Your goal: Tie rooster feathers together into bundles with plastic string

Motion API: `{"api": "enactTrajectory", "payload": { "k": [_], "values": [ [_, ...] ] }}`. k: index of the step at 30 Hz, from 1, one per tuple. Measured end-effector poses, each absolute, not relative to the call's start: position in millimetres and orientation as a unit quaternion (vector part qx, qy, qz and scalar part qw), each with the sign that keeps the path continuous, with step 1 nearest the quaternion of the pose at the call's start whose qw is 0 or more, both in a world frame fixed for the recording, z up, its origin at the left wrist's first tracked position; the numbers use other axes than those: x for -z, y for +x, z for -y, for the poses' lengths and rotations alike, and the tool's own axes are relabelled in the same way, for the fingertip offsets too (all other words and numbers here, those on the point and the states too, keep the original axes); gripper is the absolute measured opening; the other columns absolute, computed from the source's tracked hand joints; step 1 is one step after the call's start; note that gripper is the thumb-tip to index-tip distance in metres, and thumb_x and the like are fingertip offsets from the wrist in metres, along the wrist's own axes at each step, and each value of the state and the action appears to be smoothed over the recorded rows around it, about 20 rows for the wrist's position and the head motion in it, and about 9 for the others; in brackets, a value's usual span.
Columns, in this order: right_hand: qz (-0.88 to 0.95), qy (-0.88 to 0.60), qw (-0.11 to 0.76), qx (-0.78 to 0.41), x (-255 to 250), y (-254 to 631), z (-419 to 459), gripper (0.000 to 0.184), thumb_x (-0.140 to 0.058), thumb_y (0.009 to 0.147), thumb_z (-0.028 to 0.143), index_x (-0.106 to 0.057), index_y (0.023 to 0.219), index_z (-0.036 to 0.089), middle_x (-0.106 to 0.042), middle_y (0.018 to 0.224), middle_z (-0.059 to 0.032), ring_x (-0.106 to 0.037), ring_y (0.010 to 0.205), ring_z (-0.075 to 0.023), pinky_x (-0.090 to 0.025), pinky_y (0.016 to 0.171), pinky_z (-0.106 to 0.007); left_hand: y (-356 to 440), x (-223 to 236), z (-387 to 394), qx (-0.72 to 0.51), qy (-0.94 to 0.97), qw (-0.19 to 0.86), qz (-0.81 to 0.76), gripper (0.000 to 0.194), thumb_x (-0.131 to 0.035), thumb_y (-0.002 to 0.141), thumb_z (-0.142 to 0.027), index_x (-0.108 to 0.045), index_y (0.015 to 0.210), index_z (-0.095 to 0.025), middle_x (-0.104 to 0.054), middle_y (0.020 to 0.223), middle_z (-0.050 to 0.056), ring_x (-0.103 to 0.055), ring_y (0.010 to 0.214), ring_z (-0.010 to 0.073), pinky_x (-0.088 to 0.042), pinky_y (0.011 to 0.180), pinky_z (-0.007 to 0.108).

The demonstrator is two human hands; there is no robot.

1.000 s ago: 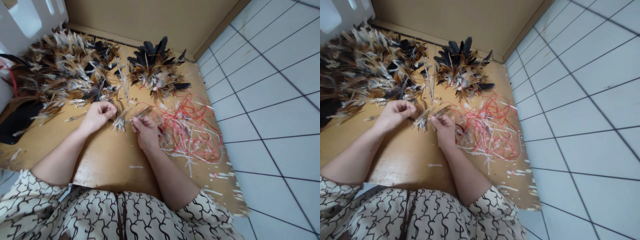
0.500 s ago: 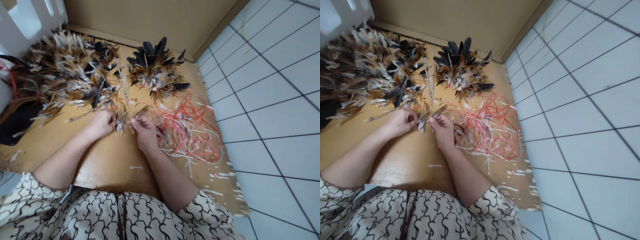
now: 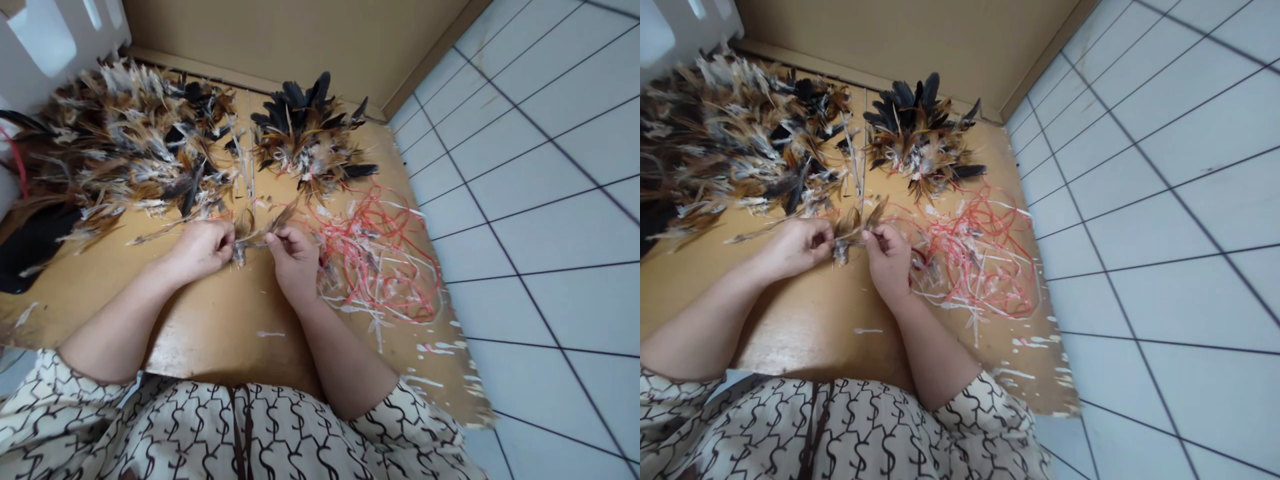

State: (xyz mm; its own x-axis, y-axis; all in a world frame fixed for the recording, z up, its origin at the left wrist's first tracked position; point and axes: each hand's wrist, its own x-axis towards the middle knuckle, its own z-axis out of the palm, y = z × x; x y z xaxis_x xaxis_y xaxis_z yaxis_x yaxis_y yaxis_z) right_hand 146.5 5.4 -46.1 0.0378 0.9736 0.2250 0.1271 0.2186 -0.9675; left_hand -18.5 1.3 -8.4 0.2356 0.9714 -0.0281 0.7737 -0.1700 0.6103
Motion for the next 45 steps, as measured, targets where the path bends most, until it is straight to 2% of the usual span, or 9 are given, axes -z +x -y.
{"api": "enactTrajectory", "payload": {
  "k": [4, 9, 17, 33, 40, 45],
  "values": [
    [0.677, -0.458, 0.503, -0.28, 42.1, 152.9, -6.2, 0.017, -0.056, 0.078, 0.024, -0.05, 0.062, 0.022, -0.054, 0.066, 0.0003, -0.05, 0.065, -0.0134, -0.042, 0.066, -0.028, -17.5, 5.9, 0.6, -0.154, 0.769, 0.235, -0.575, 0.01, -0.052, 0.064, -0.011, -0.051, 0.06, -0.02, -0.049, 0.054, -0.002, -0.041, 0.05, 0.0119, -0.029, 0.053, 0.025],
    [0.78, -0.416, 0.431, -0.177, 51.2, 156.9, -9.6, 0.012, -0.048, 0.084, 0.023, -0.059, 0.079, 0.021, -0.068, 0.089, -0.0079, -0.061, 0.087, -0.0197, -0.047, 0.079, -0.035, -17.0, 3.0, 1.6, -0.108, 0.794, 0.214, -0.559, 0.009, -0.048, 0.068, -0.013, -0.054, 0.065, -0.018, -0.056, 0.061, 0.001, -0.049, 0.057, 0.0138, -0.034, 0.056, 0.025],
    [0.848, -0.393, 0.353, -0.047, 53.9, 156.6, -8.6, 0.025, -0.038, 0.09, 0.02, -0.061, 0.084, 0.016, -0.067, 0.077, -0.0091, -0.059, 0.074, -0.018, -0.046, 0.068, -0.029, -16.3, 1.9, 1.0, -0.102, 0.786, 0.204, -0.575, 0.01, -0.047, 0.07, -0.014, -0.057, 0.07, -0.017, -0.056, 0.06, 0.001, -0.05, 0.056, 0.014, -0.036, 0.056, 0.025],
    [0.831, -0.469, 0.28, -0.102, 48.2, 152.8, -0.2, 0.023, -0.039, 0.088, 0.024, -0.058, 0.078, 0.018, -0.062, 0.065, -0.0027, -0.051, 0.056, -0.0127, -0.035, 0.056, -0.024, -16.9, 6.7, 0.1, -0.151, 0.747, 0.218, -0.61, 0.009, -0.048, 0.071, -0.017, -0.056, 0.067, -0.017, -0.051, 0.054, -0.002, -0.042, 0.049, 0.0114, -0.032, 0.051, 0.023],
    [0.832, -0.451, 0.316, -0.062, 49.0, 151.8, 2.2, 0.022, -0.037, 0.089, 0.022, -0.056, 0.078, 0.018, -0.064, 0.07, -0.0052, -0.055, 0.062, -0.0141, -0.036, 0.058, -0.025, -15.9, 7.0, 0.1, -0.141, 0.741, 0.22, -0.619, 0.01, -0.048, 0.071, -0.017, -0.057, 0.068, -0.017, -0.051, 0.053, -0.002, -0.044, 0.049, 0.0124, -0.032, 0.051, 0.024],
    [0.84, -0.446, 0.302, -0.066, 49.7, 151.9, 2.6, 0.023, -0.037, 0.09, 0.023, -0.057, 0.079, 0.018, -0.065, 0.07, -0.0049, -0.057, 0.062, -0.0142, -0.037, 0.058, -0.025, -15.6, 7.2, -0.3, -0.132, 0.732, 0.214, -0.634, 0.013, -0.047, 0.071, -0.017, -0.059, 0.071, -0.017, -0.052, 0.054, -0.001, -0.044, 0.049, 0.013, -0.033, 0.052, 0.025]
  ]
}}
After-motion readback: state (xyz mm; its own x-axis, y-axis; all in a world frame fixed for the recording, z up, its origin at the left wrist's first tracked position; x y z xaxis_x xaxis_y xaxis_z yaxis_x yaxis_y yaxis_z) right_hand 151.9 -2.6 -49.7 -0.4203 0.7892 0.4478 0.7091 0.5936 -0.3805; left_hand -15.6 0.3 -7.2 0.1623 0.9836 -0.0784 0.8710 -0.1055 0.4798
